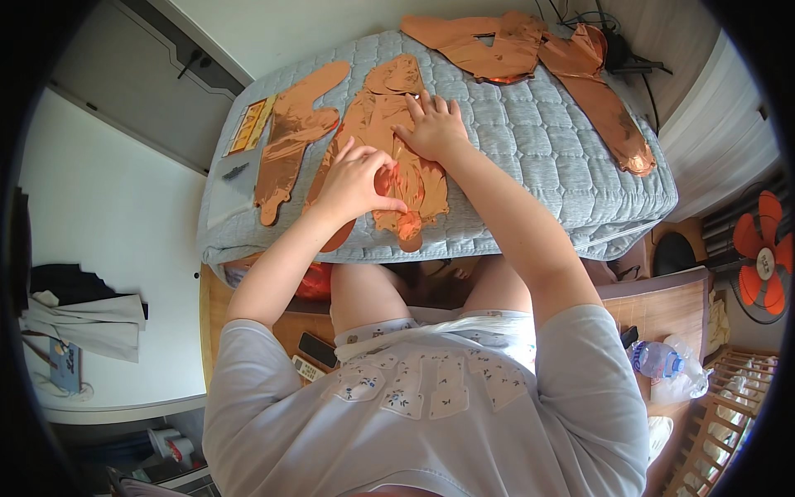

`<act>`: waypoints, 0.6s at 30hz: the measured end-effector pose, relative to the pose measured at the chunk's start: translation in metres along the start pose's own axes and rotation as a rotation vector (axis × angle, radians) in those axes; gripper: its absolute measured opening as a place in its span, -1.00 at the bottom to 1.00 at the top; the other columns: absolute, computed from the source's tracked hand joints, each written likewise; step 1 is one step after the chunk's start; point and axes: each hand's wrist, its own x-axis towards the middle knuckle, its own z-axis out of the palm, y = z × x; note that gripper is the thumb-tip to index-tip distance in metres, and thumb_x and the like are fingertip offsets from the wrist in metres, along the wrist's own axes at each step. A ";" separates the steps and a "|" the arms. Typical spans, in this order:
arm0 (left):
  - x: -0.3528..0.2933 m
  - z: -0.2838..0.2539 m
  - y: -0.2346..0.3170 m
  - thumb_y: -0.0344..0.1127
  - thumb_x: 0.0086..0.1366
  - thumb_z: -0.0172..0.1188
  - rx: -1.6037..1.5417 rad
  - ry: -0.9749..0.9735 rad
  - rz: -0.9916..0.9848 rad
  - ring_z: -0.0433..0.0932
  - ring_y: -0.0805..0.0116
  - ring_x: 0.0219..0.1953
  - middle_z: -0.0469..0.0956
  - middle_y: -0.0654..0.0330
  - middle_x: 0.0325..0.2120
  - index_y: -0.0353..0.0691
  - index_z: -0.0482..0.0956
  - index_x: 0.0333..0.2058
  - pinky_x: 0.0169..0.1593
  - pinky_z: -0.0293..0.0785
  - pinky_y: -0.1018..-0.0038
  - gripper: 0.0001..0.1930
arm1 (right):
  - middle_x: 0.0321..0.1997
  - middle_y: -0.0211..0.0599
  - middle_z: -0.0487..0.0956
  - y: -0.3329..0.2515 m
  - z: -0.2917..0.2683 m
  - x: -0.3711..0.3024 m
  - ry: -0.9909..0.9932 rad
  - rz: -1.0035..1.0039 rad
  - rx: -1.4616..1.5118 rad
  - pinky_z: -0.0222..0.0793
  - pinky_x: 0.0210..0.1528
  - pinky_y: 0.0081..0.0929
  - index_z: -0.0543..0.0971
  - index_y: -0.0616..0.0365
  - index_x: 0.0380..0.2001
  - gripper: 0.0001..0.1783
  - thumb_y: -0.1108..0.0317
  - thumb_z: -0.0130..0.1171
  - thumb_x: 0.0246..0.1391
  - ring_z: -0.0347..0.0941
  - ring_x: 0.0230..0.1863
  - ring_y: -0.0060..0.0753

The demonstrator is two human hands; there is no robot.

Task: Folding and organizing copper-colored foil letter balloons on a bed surface.

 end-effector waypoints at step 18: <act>0.009 0.016 -0.021 0.41 -0.24 0.54 -0.046 -0.184 -0.024 0.16 -0.03 0.41 0.38 -0.02 0.19 -0.28 0.27 0.15 0.48 -0.18 -0.27 0.15 | 0.59 -0.18 0.10 0.001 0.004 -0.003 0.069 -0.005 0.033 -0.17 0.55 0.04 0.12 -0.03 0.51 0.02 -0.53 -0.22 0.23 0.01 0.56 -0.09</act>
